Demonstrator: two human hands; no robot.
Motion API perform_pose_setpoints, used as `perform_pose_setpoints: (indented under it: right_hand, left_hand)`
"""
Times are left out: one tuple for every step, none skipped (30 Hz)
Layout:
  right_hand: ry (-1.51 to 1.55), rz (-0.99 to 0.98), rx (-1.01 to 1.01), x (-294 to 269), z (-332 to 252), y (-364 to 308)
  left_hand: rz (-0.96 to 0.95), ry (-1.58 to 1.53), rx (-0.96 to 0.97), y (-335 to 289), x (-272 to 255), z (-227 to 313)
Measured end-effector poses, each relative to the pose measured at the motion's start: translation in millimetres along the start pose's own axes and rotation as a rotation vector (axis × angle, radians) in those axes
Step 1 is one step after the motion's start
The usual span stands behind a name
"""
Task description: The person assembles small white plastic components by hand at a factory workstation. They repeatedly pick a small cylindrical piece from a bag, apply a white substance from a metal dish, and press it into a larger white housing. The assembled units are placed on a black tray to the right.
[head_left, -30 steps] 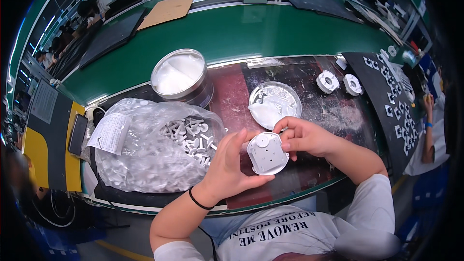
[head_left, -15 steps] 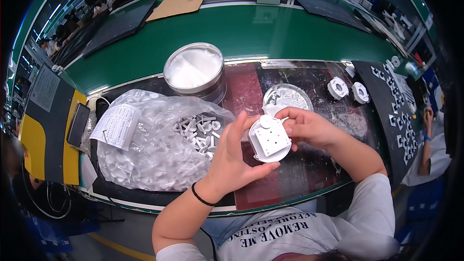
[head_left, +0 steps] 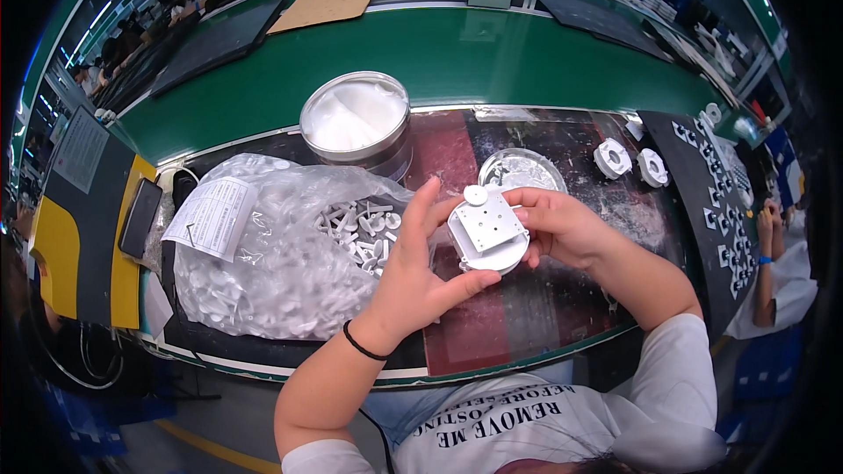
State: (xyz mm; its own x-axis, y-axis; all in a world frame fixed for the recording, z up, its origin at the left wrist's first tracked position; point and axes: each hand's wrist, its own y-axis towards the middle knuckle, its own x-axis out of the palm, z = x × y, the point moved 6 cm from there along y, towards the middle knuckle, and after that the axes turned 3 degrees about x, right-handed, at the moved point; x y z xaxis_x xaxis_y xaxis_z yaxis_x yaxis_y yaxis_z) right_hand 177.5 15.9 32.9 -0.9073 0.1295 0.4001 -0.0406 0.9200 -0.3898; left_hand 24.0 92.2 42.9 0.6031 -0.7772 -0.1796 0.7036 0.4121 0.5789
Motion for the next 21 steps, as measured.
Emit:
perform_pose_setpoints:
  right_hand:
    - [0.01,-0.003,0.0,2.0,-1.2,0.0]
    - [0.02,-0.006,0.0,3.6,-2.2,0.1]
    - [0.022,-0.015,-0.003,5.4,-3.4,0.1]
    - [0.024,-0.024,-0.006,6.9,-4.4,0.1]
    - [0.026,-0.033,-0.009,8.0,-5.0,0.2]
    - [0.023,-0.03,-0.01,8.4,-5.3,0.5]
    - [0.02,-0.027,-0.011,8.8,-5.6,0.7]
    - [0.016,-0.023,-0.012,9.2,-5.8,0.8]
    - [0.022,-0.028,-0.008,9.9,-5.6,0.5]
    - [0.028,-0.032,-0.003,10.9,-5.5,-0.1]
    - [0.034,-0.036,0.002,11.8,-5.2,-0.5]
    - [0.034,-0.035,0.007,12.2,-4.7,-0.8]
    - [0.034,-0.034,0.013,12.7,-4.1,-1.2]
    - [0.034,-0.034,0.019,13.2,-3.6,-1.5]
    - [0.035,-0.036,0.015,12.7,-3.6,-2.2]
    - [0.037,-0.038,0.011,12.0,-3.5,-3.0]
    - [0.039,-0.041,0.008,11.5,-3.6,-3.7]
    - [0.029,-0.037,0.011,11.7,-3.6,-4.1]
    - [0.02,-0.033,0.014,12.1,-3.8,-4.6]
    - [0.011,-0.029,0.017,12.0,-3.7,-4.7]
    - [-0.013,-0.012,-0.001,10.2,-5.1,-4.1]
  left_hand:
    - [0.012,-0.023,-0.017,0.0,-0.7,-0.6]
    - [0.024,-0.046,-0.034,0.1,-1.3,-0.6]
    - [0.035,-0.069,-0.05,0.2,-2.0,-0.9]
    - [0.041,-0.078,-0.057,-0.1,-2.3,-1.9]
    - [0.047,-0.087,-0.064,-0.6,-2.6,-3.4]
    - [0.053,-0.095,-0.07,-0.8,-3.3,-4.1]
    - [0.056,-0.088,-0.069,-0.7,-3.9,-4.0]
    - [0.059,-0.081,-0.068,-0.5,-4.5,-3.8]
    - [0.062,-0.075,-0.068,-0.5,-4.5,-4.0]
    - [0.066,-0.07,-0.065,-0.5,-4.7,-3.5]
    - [0.069,-0.065,-0.062,-0.4,-4.9,-2.4]
    - [0.074,-0.06,-0.059,-0.5,-5.2,-1.5]
    - [0.073,-0.054,-0.051,-0.7,-5.2,-0.8]
    - [0.072,-0.048,-0.043,-1.0,-5.1,-0.1]
    - [0.069,-0.043,-0.036,-0.6,-4.3,0.4]
    - [0.068,-0.033,-0.026,-0.1,-3.8,1.0]
    - [0.067,-0.023,-0.017,0.5,-3.2,1.6]
    - [0.067,-0.011,-0.007,0.4,-3.4,2.3]
    - [0.061,-0.027,-0.005,-0.3,-3.1,1.9]
    - [0.055,-0.042,-0.004,-1.1,-2.7,1.0]
    - [0.048,-0.058,-0.002,-1.3,-2.3,0.7]
